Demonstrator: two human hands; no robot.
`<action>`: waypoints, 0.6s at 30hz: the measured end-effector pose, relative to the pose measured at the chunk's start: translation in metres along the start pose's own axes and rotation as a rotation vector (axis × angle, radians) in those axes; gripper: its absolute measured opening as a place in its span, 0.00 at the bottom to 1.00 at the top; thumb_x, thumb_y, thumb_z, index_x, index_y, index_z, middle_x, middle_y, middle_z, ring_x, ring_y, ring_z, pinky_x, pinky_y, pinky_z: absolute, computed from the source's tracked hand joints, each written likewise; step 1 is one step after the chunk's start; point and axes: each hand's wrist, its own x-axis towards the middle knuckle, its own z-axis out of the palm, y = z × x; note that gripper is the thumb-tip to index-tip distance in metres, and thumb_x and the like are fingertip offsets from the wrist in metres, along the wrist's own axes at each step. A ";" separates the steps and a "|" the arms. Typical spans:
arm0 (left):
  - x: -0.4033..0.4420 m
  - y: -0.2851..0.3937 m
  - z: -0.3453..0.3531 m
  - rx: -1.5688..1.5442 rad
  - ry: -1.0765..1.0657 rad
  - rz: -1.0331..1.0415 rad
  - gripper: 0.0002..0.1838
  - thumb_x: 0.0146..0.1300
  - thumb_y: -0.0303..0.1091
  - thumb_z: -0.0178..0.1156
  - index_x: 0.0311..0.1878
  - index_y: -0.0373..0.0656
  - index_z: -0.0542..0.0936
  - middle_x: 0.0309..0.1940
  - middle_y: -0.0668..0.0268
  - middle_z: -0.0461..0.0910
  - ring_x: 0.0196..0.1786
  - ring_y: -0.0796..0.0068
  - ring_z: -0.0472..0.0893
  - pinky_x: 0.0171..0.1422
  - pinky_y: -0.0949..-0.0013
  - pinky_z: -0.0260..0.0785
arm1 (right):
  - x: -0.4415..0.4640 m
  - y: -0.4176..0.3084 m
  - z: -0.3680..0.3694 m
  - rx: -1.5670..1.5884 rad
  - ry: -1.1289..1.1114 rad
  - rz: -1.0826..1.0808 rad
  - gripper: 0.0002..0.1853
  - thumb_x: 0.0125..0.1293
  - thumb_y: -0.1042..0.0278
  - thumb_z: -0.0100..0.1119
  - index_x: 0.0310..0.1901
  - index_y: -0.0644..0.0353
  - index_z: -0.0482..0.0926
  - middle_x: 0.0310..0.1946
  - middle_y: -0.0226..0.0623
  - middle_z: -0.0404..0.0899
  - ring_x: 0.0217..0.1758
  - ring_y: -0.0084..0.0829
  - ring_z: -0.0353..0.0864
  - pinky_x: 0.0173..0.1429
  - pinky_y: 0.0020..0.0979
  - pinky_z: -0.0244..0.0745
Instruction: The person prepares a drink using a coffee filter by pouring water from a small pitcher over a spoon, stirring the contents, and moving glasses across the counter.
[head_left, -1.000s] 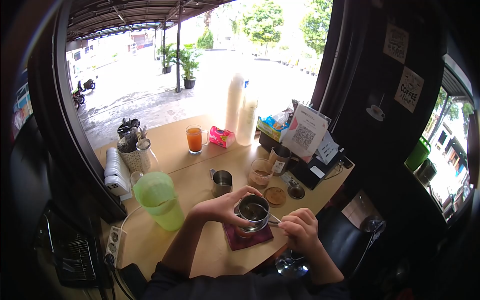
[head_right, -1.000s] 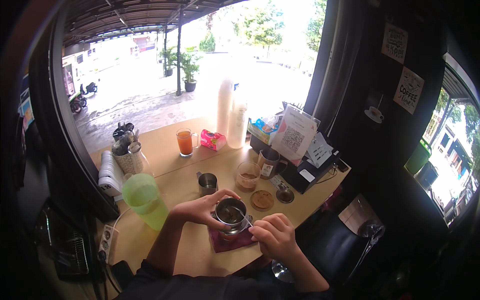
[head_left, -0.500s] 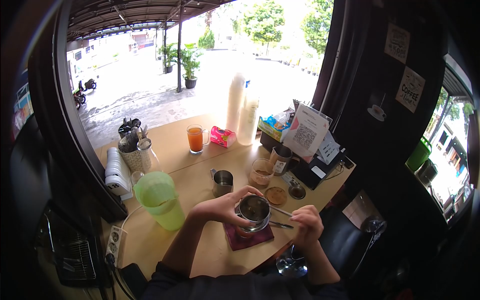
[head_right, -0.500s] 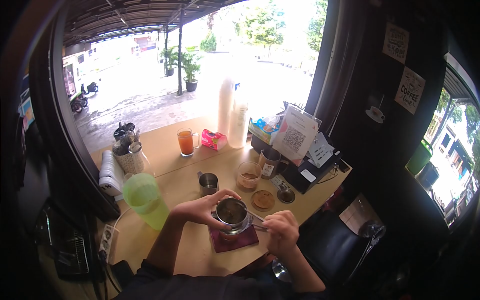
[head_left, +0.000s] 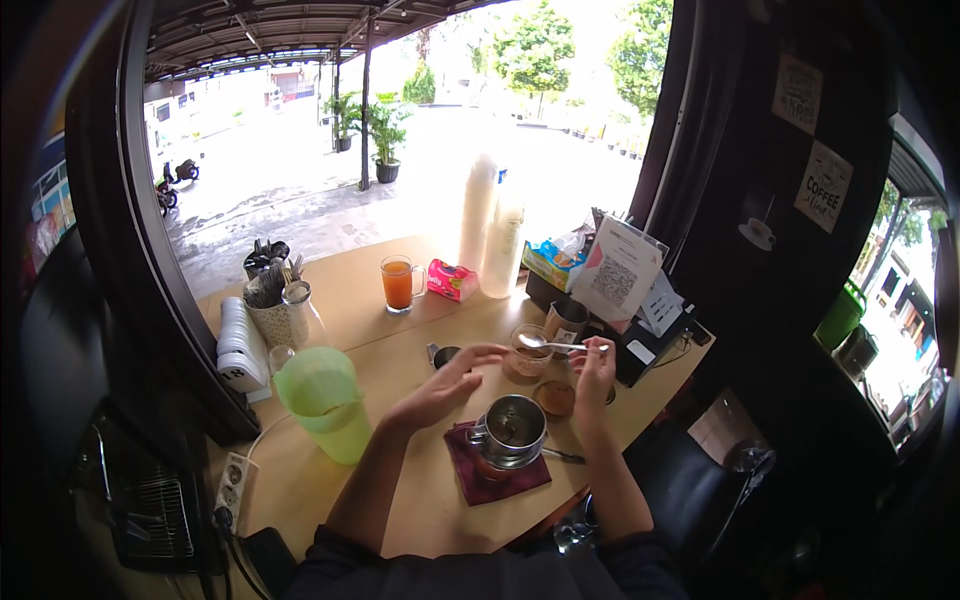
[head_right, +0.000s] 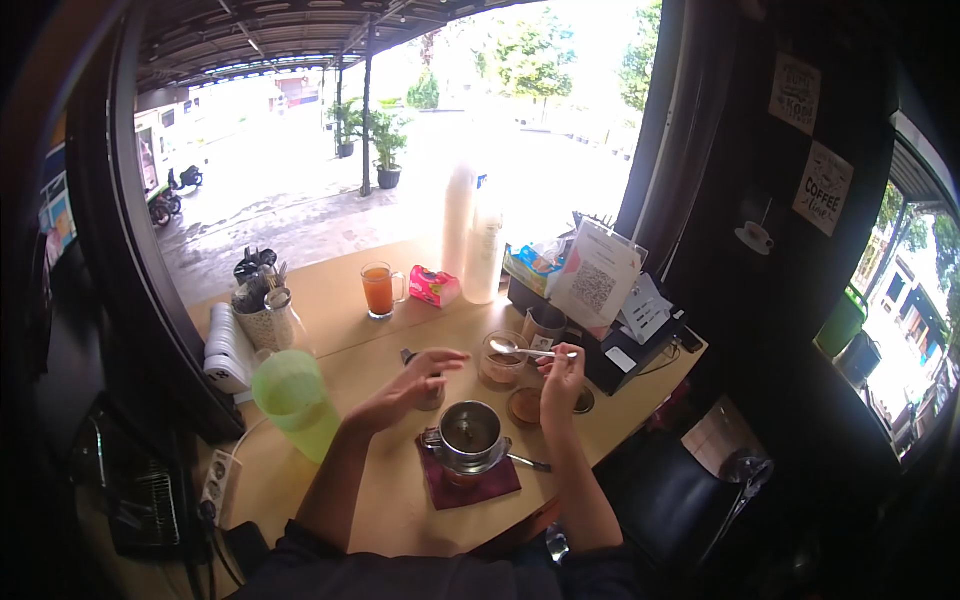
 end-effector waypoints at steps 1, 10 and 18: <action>0.002 -0.008 -0.003 -0.007 0.092 -0.030 0.34 0.68 0.51 0.58 0.70 0.44 0.60 0.68 0.60 0.62 0.73 0.67 0.59 0.75 0.60 0.53 | 0.002 0.009 0.003 -0.011 -0.038 0.010 0.08 0.76 0.65 0.48 0.42 0.59 0.71 0.27 0.30 0.77 0.28 0.17 0.75 0.33 0.19 0.69; 0.005 -0.081 -0.019 0.648 0.846 -0.271 0.54 0.51 0.54 0.72 0.71 0.39 0.50 0.67 0.42 0.52 0.71 0.46 0.54 0.73 0.49 0.50 | -0.004 0.013 0.001 -0.135 -0.212 0.157 0.07 0.72 0.67 0.55 0.45 0.61 0.73 0.29 0.30 0.80 0.27 0.17 0.75 0.33 0.19 0.69; -0.008 -0.100 -0.033 0.722 0.649 -0.580 0.72 0.32 0.62 0.79 0.72 0.35 0.45 0.68 0.45 0.49 0.73 0.45 0.49 0.78 0.50 0.45 | -0.036 -0.014 -0.048 -0.109 -0.220 0.244 0.11 0.70 0.65 0.57 0.49 0.61 0.74 0.33 0.34 0.82 0.31 0.18 0.77 0.34 0.21 0.69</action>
